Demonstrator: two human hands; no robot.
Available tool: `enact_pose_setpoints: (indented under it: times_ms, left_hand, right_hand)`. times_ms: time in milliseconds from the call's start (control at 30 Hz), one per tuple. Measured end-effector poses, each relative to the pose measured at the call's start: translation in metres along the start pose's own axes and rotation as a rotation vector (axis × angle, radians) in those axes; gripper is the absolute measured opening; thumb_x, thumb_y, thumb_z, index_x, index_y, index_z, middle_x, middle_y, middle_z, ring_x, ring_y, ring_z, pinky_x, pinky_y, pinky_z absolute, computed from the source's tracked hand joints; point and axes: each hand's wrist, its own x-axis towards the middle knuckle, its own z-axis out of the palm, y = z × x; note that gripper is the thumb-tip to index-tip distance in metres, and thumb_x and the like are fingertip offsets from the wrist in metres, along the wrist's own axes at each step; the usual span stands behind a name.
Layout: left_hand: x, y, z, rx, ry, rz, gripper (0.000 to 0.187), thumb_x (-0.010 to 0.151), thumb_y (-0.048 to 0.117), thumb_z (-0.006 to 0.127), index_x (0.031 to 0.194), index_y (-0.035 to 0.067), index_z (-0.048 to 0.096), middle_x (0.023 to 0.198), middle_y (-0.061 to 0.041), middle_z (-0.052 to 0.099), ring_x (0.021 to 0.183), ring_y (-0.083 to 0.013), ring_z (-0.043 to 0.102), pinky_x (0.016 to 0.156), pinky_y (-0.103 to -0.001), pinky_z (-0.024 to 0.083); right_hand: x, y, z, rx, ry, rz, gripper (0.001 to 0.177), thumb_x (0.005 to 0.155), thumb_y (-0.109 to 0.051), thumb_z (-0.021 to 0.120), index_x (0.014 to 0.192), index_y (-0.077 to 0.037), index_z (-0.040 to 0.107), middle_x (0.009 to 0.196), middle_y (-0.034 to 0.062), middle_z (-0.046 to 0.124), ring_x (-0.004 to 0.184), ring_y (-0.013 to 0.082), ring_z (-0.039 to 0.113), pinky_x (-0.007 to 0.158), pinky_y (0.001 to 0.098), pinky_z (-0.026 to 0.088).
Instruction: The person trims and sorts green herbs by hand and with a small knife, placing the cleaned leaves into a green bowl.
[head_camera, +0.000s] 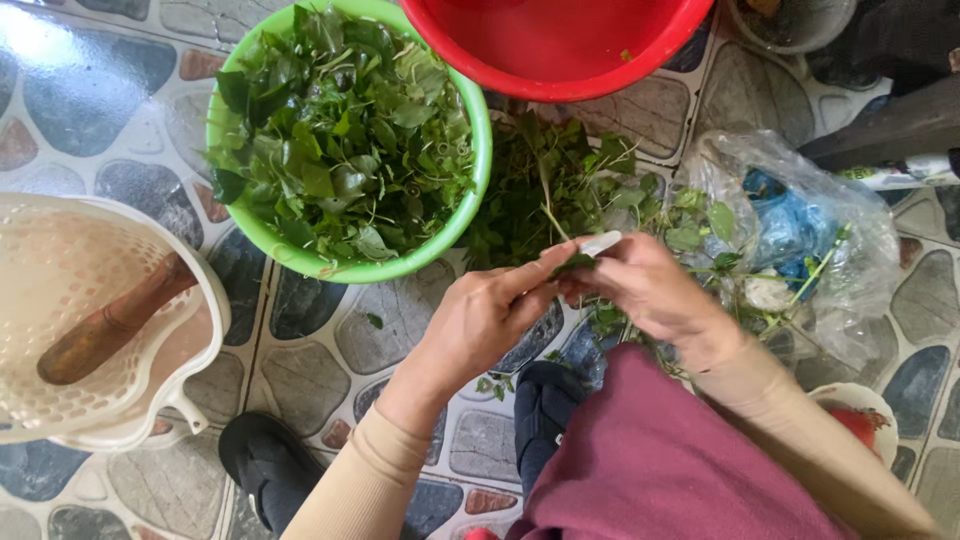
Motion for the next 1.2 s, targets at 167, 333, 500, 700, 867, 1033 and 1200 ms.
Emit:
enact_pose_setpoints:
  times_ms: [167,333,500,700,867,1033,1200]
  left_hand:
    - [0.003,0.003,0.011,0.153,-0.006,-0.038,0.034,0.099,0.015,0.067,0.133,0.012,0.068,0.101,-0.017,0.077,0.089,-0.0283,0.075,0.076,-0.038,0.059]
    - [0.002,-0.013,0.023,-0.170,0.180,0.163,0.036,0.100,0.007,0.056,0.136,0.001,0.060,0.137,-0.022,0.063,0.125,-0.0282,0.062,0.106,-0.041,0.049]
    - [-0.003,-0.045,-0.062,-0.727,0.458,-0.289,0.028,0.103,0.024,0.058,0.128,0.014,0.064,0.081,-0.002,0.056,0.070,-0.0121,0.051,0.061,-0.028,0.039]
    - [-0.008,-0.034,-0.078,-1.212,0.564,-0.532,0.025,0.105,0.035,0.054,0.116,0.013,0.051,0.067,0.003,0.045,0.053,-0.0077,0.038,0.046,-0.025,0.028]
    - [-0.009,-0.012,-0.033,-0.983,0.438,-0.635,0.032,0.101,0.040,0.055,0.111,0.011,0.047,0.060,0.004,0.040,0.046,-0.0082,0.034,0.037,-0.025,0.025]
    - [-0.003,0.000,0.000,-0.827,0.028,-0.753,0.066,0.096,0.023,0.059,0.160,0.012,0.045,0.067,0.006,0.050,0.052,-0.0033,0.040,0.045,-0.020,0.030]
    - [0.023,0.003,0.007,-0.988,-0.098,-0.569,0.064,0.099,0.018,0.058,0.159,0.014,0.036,0.065,0.004,0.046,0.051,-0.0059,0.039,0.046,-0.022,0.031]
  right_hand:
    - [-0.015,-0.006,-0.021,0.119,-0.038,0.186,0.024,0.101,-0.009,0.062,0.108,0.010,0.074,0.099,0.0180,0.076,0.090,0.0238,0.071,0.084,0.0364,0.059]
    - [-0.032,-0.001,-0.055,-0.482,0.119,0.279,0.024,0.095,-0.017,0.067,0.112,-0.003,0.077,0.093,0.0121,0.079,0.079,0.0217,0.075,0.075,0.0370,0.061]
    - [-0.074,0.014,-0.118,-1.624,0.112,0.628,0.041,0.081,-0.031,0.079,0.115,-0.010,0.078,0.105,0.0141,0.077,0.091,0.0239,0.074,0.093,0.0428,0.060]
    - [-0.016,0.054,-0.154,-1.244,0.628,0.259,0.031,0.097,-0.038,0.071,0.108,-0.011,0.081,0.102,0.0082,0.079,0.088,0.0244,0.073,0.094,0.0454,0.055]
    - [0.046,0.087,-0.127,-0.877,0.946,0.217,0.023,0.092,-0.029,0.083,0.095,-0.006,0.079,0.087,0.0106,0.076,0.078,0.0231,0.068,0.084,0.0388,0.056]
    - [0.022,0.042,-0.090,-0.472,0.769,-0.151,0.009,0.098,-0.010,0.074,0.104,-0.004,0.075,0.094,0.0028,0.074,0.084,0.0104,0.066,0.080,0.0256,0.053]
    - [0.020,-0.033,-0.018,-0.433,0.337,-0.215,0.015,0.094,-0.003,0.069,0.108,-0.002,0.072,0.099,0.0007,0.072,0.089,0.0070,0.066,0.082,0.0211,0.053]
